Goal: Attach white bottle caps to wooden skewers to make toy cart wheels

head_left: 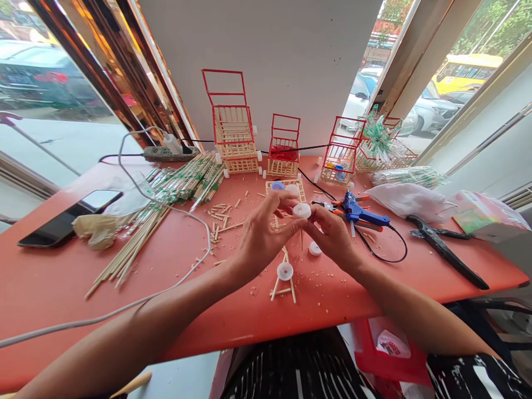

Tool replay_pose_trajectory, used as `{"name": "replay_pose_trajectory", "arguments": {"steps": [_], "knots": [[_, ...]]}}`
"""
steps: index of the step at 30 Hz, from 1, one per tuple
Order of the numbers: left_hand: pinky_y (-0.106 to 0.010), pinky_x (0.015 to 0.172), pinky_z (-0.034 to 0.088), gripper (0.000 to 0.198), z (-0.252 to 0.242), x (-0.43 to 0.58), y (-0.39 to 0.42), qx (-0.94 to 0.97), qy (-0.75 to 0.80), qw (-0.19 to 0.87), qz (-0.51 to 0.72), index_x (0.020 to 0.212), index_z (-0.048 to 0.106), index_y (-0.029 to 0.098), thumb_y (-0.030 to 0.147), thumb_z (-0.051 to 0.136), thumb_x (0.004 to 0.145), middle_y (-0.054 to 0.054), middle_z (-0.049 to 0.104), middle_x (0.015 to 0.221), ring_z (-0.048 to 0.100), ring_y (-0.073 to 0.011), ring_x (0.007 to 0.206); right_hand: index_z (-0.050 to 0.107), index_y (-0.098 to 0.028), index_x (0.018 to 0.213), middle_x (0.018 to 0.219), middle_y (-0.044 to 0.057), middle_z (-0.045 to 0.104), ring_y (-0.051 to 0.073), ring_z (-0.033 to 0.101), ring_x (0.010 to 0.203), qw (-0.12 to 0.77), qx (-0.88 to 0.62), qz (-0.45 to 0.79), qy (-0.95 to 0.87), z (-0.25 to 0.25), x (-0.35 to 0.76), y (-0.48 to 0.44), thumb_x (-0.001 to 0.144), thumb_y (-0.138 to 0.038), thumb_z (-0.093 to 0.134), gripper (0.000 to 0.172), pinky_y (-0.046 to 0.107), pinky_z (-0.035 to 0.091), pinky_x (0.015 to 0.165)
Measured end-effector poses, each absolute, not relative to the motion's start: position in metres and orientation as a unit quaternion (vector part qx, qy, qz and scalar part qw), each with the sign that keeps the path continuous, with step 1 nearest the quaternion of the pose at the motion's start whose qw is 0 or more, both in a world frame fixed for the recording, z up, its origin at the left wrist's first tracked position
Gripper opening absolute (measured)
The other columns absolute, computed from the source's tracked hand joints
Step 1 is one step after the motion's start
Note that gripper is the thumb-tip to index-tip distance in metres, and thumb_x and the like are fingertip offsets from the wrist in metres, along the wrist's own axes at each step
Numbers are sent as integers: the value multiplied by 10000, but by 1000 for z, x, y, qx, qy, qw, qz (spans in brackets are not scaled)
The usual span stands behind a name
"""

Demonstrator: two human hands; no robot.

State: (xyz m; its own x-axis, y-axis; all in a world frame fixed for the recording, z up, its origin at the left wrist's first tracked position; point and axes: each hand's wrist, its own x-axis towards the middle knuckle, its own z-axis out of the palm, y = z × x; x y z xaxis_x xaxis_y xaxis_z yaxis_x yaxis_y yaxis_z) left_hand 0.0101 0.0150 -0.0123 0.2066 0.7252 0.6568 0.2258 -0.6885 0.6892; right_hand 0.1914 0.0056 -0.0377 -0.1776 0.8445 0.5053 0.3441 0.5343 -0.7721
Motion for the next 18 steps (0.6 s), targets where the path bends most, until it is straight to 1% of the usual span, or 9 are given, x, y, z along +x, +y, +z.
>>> {"name": "replay_pose_trajectory", "arguments": {"steps": [4,9,14,16,18], "knots": [[-257,758,558,195,-10,9,14,752,321,199,541,1014,662,193,234,791,873,-12,769,954,721,-131,814,658,-225,993,840,-23,682,120,600,748,494,-408,255,-724,-37,191,6,969,-251,638,40,250,434,687],[-264,776,574,165,-11,9,13,757,322,172,542,983,680,202,244,795,872,-7,778,954,724,-138,820,651,-221,971,824,-19,679,127,605,738,495,-413,252,-722,-37,191,6,968,-276,647,55,260,437,681],[-251,778,571,199,-11,9,14,752,323,171,548,977,670,201,210,818,845,-1,774,948,717,-127,815,655,-223,1007,837,-15,677,131,605,755,489,-413,249,-727,-37,191,5,975,-297,639,81,263,447,694],[-254,785,570,264,-12,9,15,746,323,190,550,1015,649,205,202,833,827,-3,774,969,718,-130,834,655,-222,1002,834,-13,672,131,598,752,486,-415,246,-729,-37,192,6,979,-300,632,85,263,444,689],[-269,806,570,376,-12,9,16,739,320,216,551,1110,605,218,197,840,817,-6,777,992,717,-135,855,654,-219,990,827,-12,664,130,587,746,484,-418,245,-729,-38,192,6,981,-304,626,90,261,439,678]]}}
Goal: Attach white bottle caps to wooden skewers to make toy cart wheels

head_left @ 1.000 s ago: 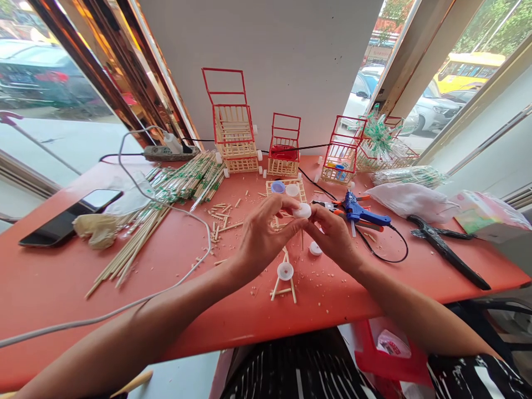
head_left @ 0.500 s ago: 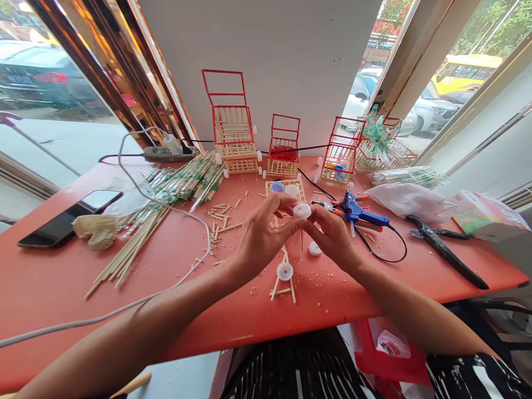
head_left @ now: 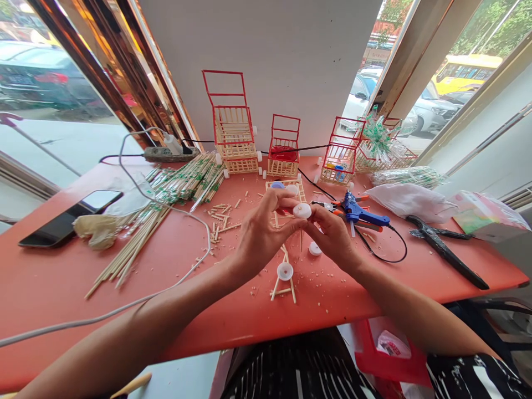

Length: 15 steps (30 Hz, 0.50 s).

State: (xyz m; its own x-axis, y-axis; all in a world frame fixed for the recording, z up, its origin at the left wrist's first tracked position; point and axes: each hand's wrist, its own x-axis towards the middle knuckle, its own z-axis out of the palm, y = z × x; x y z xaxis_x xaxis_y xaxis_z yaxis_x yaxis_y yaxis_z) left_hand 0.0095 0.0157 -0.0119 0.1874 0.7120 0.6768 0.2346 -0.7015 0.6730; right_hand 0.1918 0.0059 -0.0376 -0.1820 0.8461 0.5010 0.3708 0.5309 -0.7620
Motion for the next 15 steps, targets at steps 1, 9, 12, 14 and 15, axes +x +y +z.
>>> {"name": "replay_pose_trajectory", "arguments": {"steps": [1,9,12,14,15], "knots": [[-279,820,570,432,-12,10,16,738,317,229,550,1161,575,225,193,837,819,-8,777,1001,716,-137,865,654,-218,988,827,-11,659,130,582,746,484,-419,245,-728,-38,192,6,980,-308,626,94,261,437,675],[-299,848,575,517,-9,9,18,734,312,292,528,1252,495,235,206,799,836,-14,735,997,709,-142,881,667,-219,1007,874,7,680,141,596,778,487,-412,267,-722,-38,191,7,972,-413,650,198,265,466,707],[-290,816,570,562,-8,8,20,736,311,302,521,1283,484,230,245,812,827,-10,722,974,702,-141,863,678,-222,1017,879,8,685,146,600,788,489,-413,273,-718,-38,192,8,971,-417,656,202,277,472,730],[-282,776,564,591,-7,8,21,737,308,304,519,1304,480,232,280,819,822,-24,720,1012,693,-144,865,681,-222,1008,883,14,684,157,613,806,494,-416,283,-709,-38,193,8,964,-442,661,225,293,489,757],[-282,763,561,581,-6,7,21,735,306,305,522,1308,484,235,295,811,831,-37,717,1054,691,-147,877,678,-221,996,890,20,685,165,623,819,499,-416,291,-703,-38,194,8,960,-464,662,246,303,501,774]]}}
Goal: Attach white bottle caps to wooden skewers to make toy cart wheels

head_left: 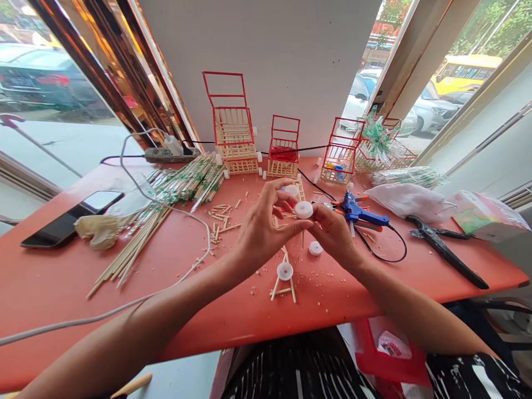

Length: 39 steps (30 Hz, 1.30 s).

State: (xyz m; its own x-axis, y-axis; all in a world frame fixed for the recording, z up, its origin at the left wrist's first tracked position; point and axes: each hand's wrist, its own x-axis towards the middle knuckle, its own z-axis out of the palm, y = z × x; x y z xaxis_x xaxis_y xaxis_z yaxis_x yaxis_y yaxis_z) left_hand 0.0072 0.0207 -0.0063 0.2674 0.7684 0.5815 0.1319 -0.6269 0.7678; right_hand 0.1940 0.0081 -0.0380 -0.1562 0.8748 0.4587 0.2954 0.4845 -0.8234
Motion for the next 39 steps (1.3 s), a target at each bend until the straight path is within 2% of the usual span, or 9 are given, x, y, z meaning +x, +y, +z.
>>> {"name": "replay_pose_trajectory", "arguments": {"steps": [4,11,14,17,21,27,33,39], "knots": [[-304,812,566,373,-4,6,17,721,280,301,558,1254,555,229,297,712,923,-77,675,1199,679,-161,976,667,-220,977,920,40,699,185,652,863,513,-413,329,-677,-33,195,7,954,-507,658,288,340,540,835],[-310,810,574,209,-8,9,14,721,282,311,551,1133,696,220,274,709,932,-71,718,1141,680,-161,918,679,-216,967,921,41,695,184,661,879,523,-395,354,-668,-30,193,5,940,-489,687,275,347,553,855],[-312,833,572,236,-11,10,15,704,284,340,555,1130,700,210,270,746,906,-67,740,1118,703,-165,940,684,-218,967,928,46,705,197,670,920,524,-396,358,-664,-29,192,5,924,-528,694,313,353,557,883],[-323,877,570,324,-12,12,16,688,276,371,560,1162,675,213,282,792,868,-73,739,1192,717,-181,1023,688,-226,1009,988,59,717,215,680,986,520,-391,374,-661,-28,192,6,909,-540,709,330,369,556,932],[-336,905,581,435,-15,13,19,662,264,427,557,1213,636,225,331,823,835,-77,749,1199,719,-202,1092,693,-231,1042,972,56,704,218,679,980,510,-389,377,-668,-32,193,7,912,-527,710,324,382,560,943],[-328,868,599,342,-17,15,22,652,275,441,552,1081,675,195,360,826,822,-66,768,1068,736,-186,990,691,-242,1047,938,40,681,201,667,937,500,-385,368,-683,-39,195,9,944,-501,677,279,371,557,926],[-325,892,588,370,-18,14,22,675,266,431,537,1170,644,201,316,787,848,-79,731,1154,707,-180,1048,681,-228,1057,951,44,686,189,655,902,499,-386,363,-686,-38,194,8,949,-517,665,309,332,550,847],[-314,886,583,382,-16,13,21,678,279,421,534,1202,617,197,247,753,847,-66,722,1087,693,-160,988,678,-225,1006,891,22,673,164,636,831,498,-394,351,-688,-41,195,9,952,-492,670,273,302,531,789]]}}
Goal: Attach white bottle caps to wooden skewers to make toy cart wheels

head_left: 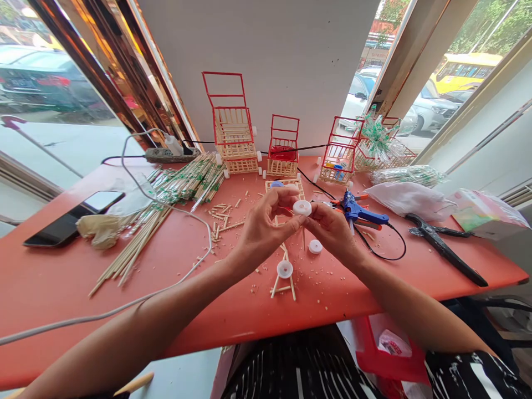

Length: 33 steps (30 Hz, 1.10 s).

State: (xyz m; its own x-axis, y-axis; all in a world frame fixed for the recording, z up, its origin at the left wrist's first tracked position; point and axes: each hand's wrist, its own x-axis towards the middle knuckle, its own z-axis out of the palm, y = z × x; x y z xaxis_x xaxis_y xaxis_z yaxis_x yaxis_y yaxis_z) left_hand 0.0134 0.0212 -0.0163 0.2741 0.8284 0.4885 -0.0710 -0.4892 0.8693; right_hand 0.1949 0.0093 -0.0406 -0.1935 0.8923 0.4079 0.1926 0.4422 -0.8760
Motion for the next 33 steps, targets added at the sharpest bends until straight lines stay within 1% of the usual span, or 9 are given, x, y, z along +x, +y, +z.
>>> {"name": "replay_pose_trajectory", "arguments": {"steps": [3,7,9,13,16,20,26,29,33], "knots": [[-315,878,584,408,-15,13,20,680,279,426,527,1217,604,202,262,754,843,-72,708,1105,688,-167,991,682,-220,993,887,23,680,164,640,823,498,-404,344,-686,-41,195,10,933,-524,685,310,303,534,781],[-318,853,590,449,-12,12,18,667,272,432,543,1235,575,220,355,770,854,-70,679,1131,682,-168,981,677,-217,984,917,40,720,184,680,881,515,-384,379,-667,-31,192,7,913,-558,696,349,325,555,822],[-315,847,591,396,-10,10,17,651,271,428,565,1191,584,218,369,757,868,-67,675,1110,681,-160,954,671,-214,955,896,42,723,183,687,873,514,-380,394,-661,-23,192,4,921,-548,692,336,332,556,837],[-292,831,585,258,-7,8,16,634,275,409,596,1086,597,206,306,727,887,-55,678,1041,683,-152,944,677,-210,945,870,38,722,174,680,858,514,-377,396,-661,-14,192,0,931,-523,691,313,327,549,840],[-269,785,575,220,-7,8,17,630,273,409,601,985,592,200,270,754,855,-30,666,964,669,-137,887,676,-210,946,866,36,721,171,677,849,514,-374,394,-664,-13,194,0,933,-524,689,314,323,544,826],[-253,735,562,239,-6,7,18,625,288,414,596,875,584,195,289,795,814,-5,653,871,636,-118,788,664,-212,943,856,33,723,169,679,829,518,-382,390,-659,-16,196,2,924,-537,693,327,308,537,770],[-231,671,540,298,6,2,13,607,299,435,594,847,586,190,283,852,749,9,637,831,621,-109,738,661,-218,944,854,24,713,162,681,824,541,-388,377,-644,-14,199,3,902,-546,718,335,319,546,800],[-212,649,530,299,11,-5,5,582,327,441,600,833,604,183,285,863,722,9,649,819,617,-101,717,658,-214,941,847,20,709,150,661,800,554,-385,375,-636,-13,202,4,899,-536,727,332,304,530,762],[-197,578,485,252,4,-16,-4,557,390,417,603,789,664,175,291,867,694,15,654,736,580,-94,648,665,-214,947,822,9,718,134,647,777,566,-367,374,-636,-14,204,7,908,-510,730,305,275,492,704]]}}
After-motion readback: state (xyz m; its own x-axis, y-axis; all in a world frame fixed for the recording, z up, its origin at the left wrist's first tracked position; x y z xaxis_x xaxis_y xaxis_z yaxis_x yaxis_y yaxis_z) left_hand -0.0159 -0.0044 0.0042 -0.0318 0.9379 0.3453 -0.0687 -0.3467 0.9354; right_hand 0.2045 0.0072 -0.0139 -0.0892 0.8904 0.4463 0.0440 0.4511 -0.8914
